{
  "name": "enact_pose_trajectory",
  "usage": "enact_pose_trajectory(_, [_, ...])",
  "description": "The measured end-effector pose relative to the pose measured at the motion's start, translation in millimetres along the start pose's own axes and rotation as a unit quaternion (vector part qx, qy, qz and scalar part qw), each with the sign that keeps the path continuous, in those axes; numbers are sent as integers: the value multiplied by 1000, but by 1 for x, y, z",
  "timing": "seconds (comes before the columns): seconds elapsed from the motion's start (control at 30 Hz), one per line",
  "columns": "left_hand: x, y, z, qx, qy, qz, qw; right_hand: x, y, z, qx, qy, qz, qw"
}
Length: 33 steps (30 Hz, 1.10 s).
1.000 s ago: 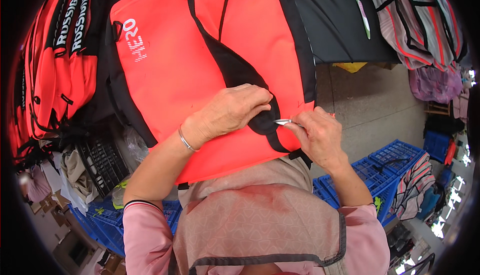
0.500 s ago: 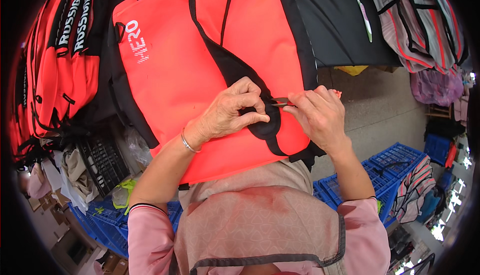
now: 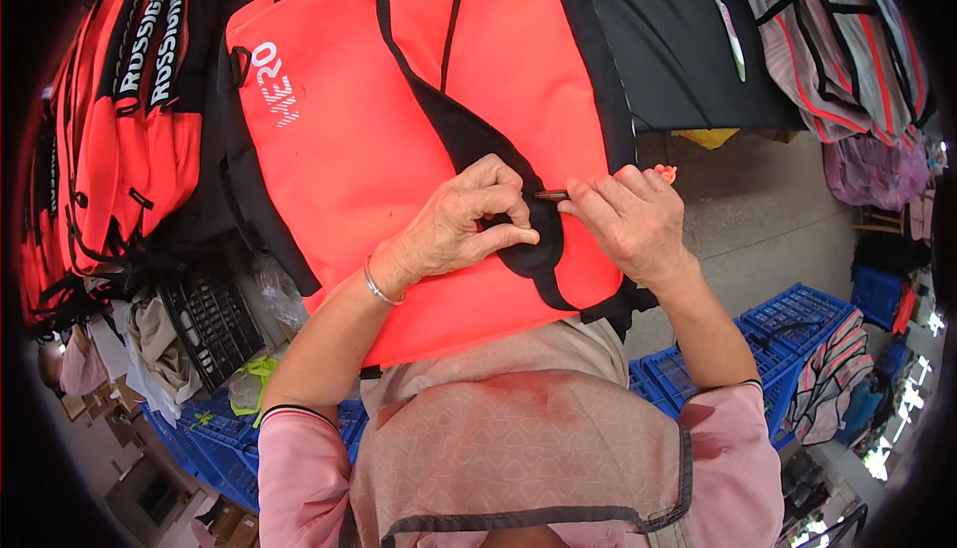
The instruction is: The recorder uses a small pair of nippers to trim excess thread from the straps and seams of sport bags.
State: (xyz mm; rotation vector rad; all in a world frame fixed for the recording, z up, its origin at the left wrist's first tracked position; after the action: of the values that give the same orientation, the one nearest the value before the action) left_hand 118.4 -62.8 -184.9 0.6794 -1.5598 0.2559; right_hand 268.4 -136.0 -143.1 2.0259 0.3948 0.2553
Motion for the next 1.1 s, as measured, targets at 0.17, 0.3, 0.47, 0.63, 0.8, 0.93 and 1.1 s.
enact_pose_trajectory(0.17, [3, -5, 22, 8, -9, 30, 999, 5, 3, 4, 5, -54, -83, 995])
enact_pose_trajectory(0.3, [2, -7, 29, 31, 8, 25, 999, -5, 6, 5, 22, -35, -58, 997])
enact_pose_trajectory(0.47, [-1, -10, 27, 24, 16, 42, 999, -9, 9, 6, 14, -18, -11, 1000])
enact_pose_trajectory(0.63, [9, -7, 31, 25, 2, 17, 1000, 11, 11, 10, 16, -89, -79, 993])
enact_pose_trajectory(0.8, [31, -3, 81, -30, 14, -93, 995, 76, -2, 52, 36, -447, -244, 860])
enact_pose_trajectory(0.93, [33, 33, 121, -138, 195, 155, 959, 89, 12, 54, 107, -494, -289, 813])
enact_pose_trajectory(1.1, [18, 87, 96, 15, 413, 71, 908, 81, -3, 42, 99, -471, -359, 800])
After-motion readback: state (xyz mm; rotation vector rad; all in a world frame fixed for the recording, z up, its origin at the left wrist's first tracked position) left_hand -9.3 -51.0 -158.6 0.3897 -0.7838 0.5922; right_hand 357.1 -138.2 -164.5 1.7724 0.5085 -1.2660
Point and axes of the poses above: each hand's wrist, its own z-axis away from the middle knuckle, its own y-axis out of the back of the hand, x = y × z, the point moved 6 cm from there along -z, towards the middle knuckle, and after that the axes turned 3 degrees about z, right-handed, at the moved point
